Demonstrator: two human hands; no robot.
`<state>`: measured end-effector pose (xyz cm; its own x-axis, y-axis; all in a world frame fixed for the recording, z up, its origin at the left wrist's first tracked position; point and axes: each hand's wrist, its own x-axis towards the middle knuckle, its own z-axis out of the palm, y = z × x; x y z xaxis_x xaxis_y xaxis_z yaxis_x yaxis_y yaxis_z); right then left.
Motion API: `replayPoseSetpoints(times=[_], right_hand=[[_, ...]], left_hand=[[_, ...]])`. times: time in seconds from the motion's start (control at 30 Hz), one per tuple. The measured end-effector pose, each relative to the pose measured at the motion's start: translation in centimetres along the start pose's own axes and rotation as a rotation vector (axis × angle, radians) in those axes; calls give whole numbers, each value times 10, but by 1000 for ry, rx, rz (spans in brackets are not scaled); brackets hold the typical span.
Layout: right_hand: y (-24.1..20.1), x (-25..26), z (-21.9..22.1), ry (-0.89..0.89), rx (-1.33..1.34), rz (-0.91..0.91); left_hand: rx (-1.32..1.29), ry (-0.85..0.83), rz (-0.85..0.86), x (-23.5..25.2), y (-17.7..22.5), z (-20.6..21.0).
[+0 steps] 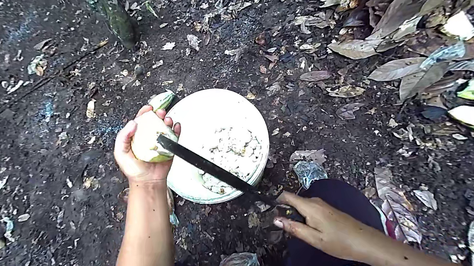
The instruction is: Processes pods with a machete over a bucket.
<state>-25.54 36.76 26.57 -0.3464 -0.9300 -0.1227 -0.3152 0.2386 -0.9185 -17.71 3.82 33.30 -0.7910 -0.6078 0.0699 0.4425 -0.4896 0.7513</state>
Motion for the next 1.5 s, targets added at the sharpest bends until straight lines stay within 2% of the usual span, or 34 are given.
replayPoseSetpoints(times=[0.07,0.13,0.23,0.43,0.57,0.7,0.9,0.97,1.07,1.23,1.33,1.4,1.5], right_hand=[[1,-1,-5,164,-295,-96],[-2,-1,-11,219,-460,-143],[-5,3,-25,164,-539,-125],[0,18,-47,18,-622,-61],[13,27,-50,38,-639,-76],[25,29,-43,109,-645,-102],[-5,13,-23,143,-595,1],[-13,11,-17,89,-501,67],[-14,12,-6,-39,-149,165],[-10,10,12,-182,535,225],[-6,7,9,-302,859,262],[-4,5,1,-277,866,285],[2,1,-12,-126,589,243]], left_hand=[[-101,30,-88,1,4,-1],[-148,45,-146,1,5,-2],[-194,43,-231,-1,6,-2],[-71,-8,-441,-3,11,-8],[-71,40,-404,-2,4,-6],[-82,175,-347,1,-3,3],[-234,339,-101,4,-25,17],[-273,397,0,5,-35,19],[-350,429,103,7,-43,20],[-371,328,227,8,-50,16],[-377,231,199,8,-48,7],[-399,163,137,8,-41,-7],[-332,76,29,7,-22,-22]])
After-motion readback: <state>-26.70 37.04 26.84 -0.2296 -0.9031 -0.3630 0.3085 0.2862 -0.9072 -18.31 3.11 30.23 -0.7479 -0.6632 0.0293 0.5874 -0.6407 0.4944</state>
